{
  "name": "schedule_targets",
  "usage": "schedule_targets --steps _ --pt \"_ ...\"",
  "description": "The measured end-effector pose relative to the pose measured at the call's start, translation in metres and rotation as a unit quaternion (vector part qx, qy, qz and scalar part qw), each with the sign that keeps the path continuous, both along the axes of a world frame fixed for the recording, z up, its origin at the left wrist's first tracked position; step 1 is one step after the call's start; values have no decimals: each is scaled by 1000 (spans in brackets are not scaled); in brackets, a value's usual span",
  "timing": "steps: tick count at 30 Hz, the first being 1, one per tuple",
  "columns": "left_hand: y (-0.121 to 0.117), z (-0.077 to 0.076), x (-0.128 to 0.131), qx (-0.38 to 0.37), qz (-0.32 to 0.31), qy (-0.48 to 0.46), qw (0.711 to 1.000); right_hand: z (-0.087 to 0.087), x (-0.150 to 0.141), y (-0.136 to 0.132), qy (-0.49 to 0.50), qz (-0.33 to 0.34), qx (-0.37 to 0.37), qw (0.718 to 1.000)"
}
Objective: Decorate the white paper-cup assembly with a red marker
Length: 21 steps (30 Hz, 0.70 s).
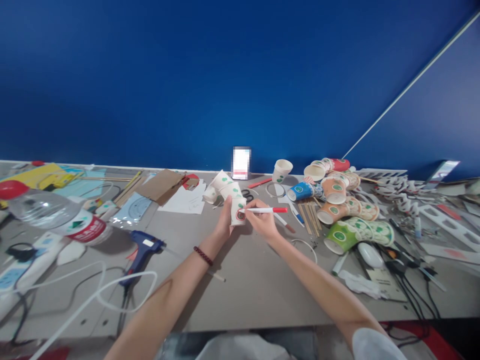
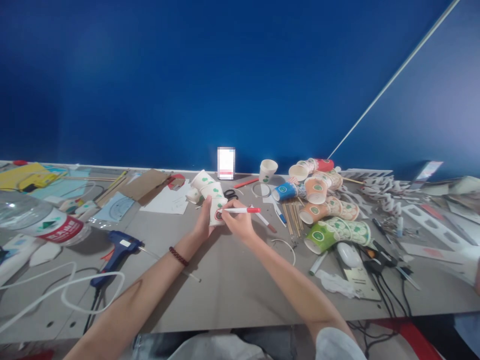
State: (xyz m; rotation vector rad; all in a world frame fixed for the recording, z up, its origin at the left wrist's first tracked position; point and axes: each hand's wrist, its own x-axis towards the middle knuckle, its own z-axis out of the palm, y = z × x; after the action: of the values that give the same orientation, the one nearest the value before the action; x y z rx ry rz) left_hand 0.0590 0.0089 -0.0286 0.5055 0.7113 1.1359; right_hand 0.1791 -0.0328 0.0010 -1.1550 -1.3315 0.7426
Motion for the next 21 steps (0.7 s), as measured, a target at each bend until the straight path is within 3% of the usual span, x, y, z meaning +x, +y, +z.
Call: schedule_targets --steps 12,21 --pt "-1 2 1 11 -7 2 1000 -7 4 3 3 -40 -1 999" --pt "-1 0 0 -6 1 17 1000 -1 1 0 -16 -5 10 1000"
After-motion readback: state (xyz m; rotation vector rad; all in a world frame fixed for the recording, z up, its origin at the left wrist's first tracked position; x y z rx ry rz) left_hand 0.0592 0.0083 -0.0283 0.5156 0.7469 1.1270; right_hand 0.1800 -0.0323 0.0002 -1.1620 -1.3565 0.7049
